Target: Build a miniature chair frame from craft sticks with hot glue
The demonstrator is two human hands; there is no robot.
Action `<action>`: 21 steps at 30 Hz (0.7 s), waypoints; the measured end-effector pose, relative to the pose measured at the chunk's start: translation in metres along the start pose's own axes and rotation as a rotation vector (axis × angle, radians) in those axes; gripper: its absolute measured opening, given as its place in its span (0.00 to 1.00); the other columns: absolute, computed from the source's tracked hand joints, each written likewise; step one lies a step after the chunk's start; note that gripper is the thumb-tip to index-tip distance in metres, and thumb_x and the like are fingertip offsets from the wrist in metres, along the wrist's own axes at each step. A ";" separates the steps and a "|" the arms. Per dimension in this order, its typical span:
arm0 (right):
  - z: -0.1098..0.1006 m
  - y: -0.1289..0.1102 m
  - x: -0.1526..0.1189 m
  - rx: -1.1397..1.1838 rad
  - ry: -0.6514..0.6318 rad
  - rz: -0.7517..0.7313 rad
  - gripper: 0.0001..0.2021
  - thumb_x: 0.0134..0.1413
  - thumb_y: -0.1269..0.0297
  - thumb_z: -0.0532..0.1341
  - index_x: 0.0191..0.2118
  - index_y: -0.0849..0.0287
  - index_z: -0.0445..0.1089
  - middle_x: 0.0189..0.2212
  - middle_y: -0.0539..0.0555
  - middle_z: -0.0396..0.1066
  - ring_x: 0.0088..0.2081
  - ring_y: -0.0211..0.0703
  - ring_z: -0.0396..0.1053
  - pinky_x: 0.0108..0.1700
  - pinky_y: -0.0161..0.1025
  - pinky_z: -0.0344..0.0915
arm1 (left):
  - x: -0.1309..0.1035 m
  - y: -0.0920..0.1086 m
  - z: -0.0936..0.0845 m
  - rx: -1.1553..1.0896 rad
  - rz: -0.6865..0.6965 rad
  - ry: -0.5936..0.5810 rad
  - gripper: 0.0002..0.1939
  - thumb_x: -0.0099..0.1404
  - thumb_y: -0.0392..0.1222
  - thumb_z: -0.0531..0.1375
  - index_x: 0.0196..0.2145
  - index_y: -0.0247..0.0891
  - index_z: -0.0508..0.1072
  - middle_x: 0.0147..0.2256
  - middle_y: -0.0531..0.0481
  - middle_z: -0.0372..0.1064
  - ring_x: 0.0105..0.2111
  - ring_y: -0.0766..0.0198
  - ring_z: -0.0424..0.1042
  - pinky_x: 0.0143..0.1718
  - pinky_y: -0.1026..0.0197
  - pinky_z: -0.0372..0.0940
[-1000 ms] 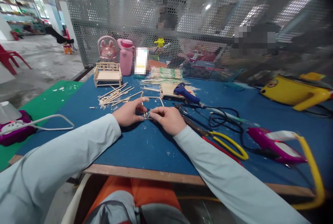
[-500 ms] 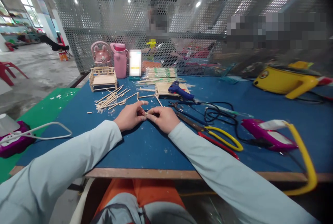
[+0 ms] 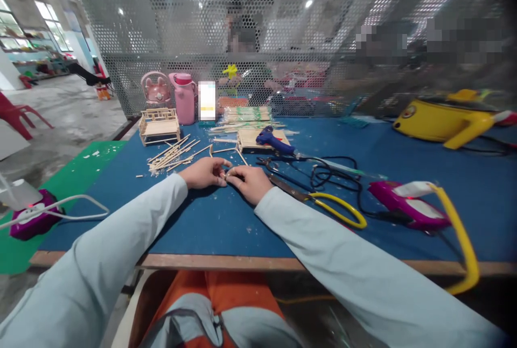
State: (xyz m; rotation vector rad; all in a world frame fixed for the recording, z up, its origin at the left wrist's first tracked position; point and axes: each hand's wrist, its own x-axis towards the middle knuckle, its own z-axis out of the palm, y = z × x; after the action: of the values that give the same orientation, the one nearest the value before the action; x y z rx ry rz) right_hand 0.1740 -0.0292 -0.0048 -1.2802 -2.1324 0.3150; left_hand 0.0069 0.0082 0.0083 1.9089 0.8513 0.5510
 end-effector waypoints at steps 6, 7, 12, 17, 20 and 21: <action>0.000 -0.001 0.001 0.030 -0.028 0.027 0.06 0.48 0.67 0.60 0.30 0.60 0.75 0.28 0.53 0.75 0.30 0.38 0.69 0.36 0.34 0.61 | -0.010 -0.006 0.007 -0.030 0.037 0.097 0.27 0.47 0.28 0.61 0.47 0.30 0.64 0.27 0.55 0.66 0.27 0.71 0.65 0.36 0.64 0.61; 0.000 -0.001 0.001 0.034 -0.027 0.029 0.07 0.48 0.66 0.60 0.30 0.60 0.75 0.28 0.53 0.75 0.30 0.38 0.69 0.36 0.34 0.61 | -0.010 -0.007 0.007 -0.038 0.040 0.113 0.27 0.48 0.28 0.60 0.48 0.29 0.64 0.26 0.55 0.66 0.27 0.72 0.65 0.36 0.64 0.61; 0.002 -0.002 0.002 0.060 -0.015 0.053 0.07 0.47 0.65 0.60 0.30 0.60 0.75 0.28 0.52 0.75 0.29 0.37 0.69 0.35 0.33 0.60 | -0.008 -0.009 0.008 -0.079 0.045 0.144 0.27 0.49 0.26 0.59 0.49 0.29 0.62 0.24 0.57 0.64 0.25 0.73 0.65 0.35 0.64 0.61; 0.003 -0.001 0.001 0.063 -0.004 0.057 0.07 0.47 0.66 0.60 0.31 0.61 0.75 0.27 0.53 0.75 0.28 0.37 0.68 0.34 0.33 0.60 | -0.007 -0.010 0.009 -0.105 0.033 0.134 0.27 0.49 0.26 0.59 0.49 0.29 0.62 0.23 0.57 0.64 0.24 0.73 0.64 0.34 0.65 0.60; 0.004 0.000 0.001 0.048 0.012 0.039 0.06 0.47 0.65 0.61 0.30 0.59 0.76 0.26 0.52 0.74 0.28 0.37 0.67 0.33 0.33 0.60 | -0.008 -0.008 0.008 -0.102 0.019 0.140 0.27 0.49 0.27 0.59 0.49 0.28 0.62 0.24 0.57 0.64 0.24 0.73 0.64 0.35 0.64 0.60; 0.005 0.001 0.001 0.040 0.018 0.027 0.06 0.46 0.65 0.62 0.29 0.59 0.76 0.26 0.52 0.73 0.28 0.37 0.67 0.33 0.33 0.59 | -0.009 -0.007 0.008 -0.098 0.013 0.138 0.28 0.48 0.27 0.59 0.49 0.28 0.62 0.24 0.57 0.64 0.25 0.73 0.64 0.35 0.64 0.60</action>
State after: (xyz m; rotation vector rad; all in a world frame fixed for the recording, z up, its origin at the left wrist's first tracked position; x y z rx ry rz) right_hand 0.1712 -0.0271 -0.0084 -1.2853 -2.0850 0.3550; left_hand 0.0041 -0.0007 -0.0016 1.8043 0.8838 0.7268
